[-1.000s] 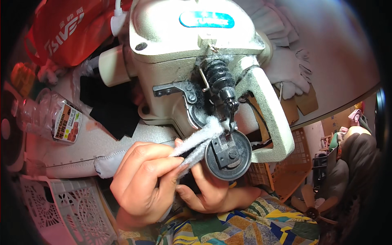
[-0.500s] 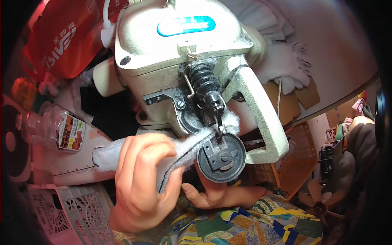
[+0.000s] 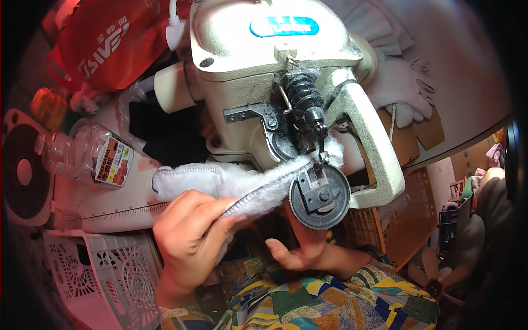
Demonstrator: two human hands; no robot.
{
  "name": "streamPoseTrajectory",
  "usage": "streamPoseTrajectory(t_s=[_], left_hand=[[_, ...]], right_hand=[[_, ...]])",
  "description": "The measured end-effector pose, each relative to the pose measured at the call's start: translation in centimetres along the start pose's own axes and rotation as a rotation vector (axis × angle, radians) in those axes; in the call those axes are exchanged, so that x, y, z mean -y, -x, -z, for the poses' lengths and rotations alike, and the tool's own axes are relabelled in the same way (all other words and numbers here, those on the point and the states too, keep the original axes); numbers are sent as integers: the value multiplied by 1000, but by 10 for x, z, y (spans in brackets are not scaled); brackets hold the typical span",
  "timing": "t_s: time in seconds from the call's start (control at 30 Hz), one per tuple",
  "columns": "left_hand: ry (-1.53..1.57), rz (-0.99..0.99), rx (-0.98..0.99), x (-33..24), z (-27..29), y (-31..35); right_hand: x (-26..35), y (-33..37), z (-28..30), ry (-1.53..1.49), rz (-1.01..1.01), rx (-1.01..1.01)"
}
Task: The recorder uses a specialized sewing machine and hand assembly techniques to finish white fabric gloves.
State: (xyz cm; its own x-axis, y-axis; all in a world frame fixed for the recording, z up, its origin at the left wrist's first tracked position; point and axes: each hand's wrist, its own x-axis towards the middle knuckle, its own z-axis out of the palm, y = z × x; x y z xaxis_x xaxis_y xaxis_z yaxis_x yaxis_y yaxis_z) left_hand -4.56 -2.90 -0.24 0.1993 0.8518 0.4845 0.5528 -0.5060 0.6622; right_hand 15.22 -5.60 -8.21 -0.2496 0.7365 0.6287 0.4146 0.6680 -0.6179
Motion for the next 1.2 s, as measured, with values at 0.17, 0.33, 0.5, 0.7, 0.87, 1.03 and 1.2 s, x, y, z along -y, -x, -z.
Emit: streamPoseTrajectory(t_s=[0.17,0.33,0.5,0.7,0.87,1.03,1.2], left_hand=[[260,30,32,5,13,-6],[286,-16,5,20,12,-14],[228,-101,22,13,8,-28],[107,-209,59,7,-10,-49],[108,-260,50,15,-6,-46],[68,-263,65,8,-8,-52],[39,-248,21,1,-20,-48]], right_hand=[[5,-6,7,40,8,-6],[1,6,5,-83,-187,-84],[-9,7,13,-362,-556,-359],[-47,2,41,-728,-551,-607],[-32,-45,69,-825,-566,-238],[-35,-63,82,-633,-412,-212],[-58,-67,81,-853,-401,-205]])
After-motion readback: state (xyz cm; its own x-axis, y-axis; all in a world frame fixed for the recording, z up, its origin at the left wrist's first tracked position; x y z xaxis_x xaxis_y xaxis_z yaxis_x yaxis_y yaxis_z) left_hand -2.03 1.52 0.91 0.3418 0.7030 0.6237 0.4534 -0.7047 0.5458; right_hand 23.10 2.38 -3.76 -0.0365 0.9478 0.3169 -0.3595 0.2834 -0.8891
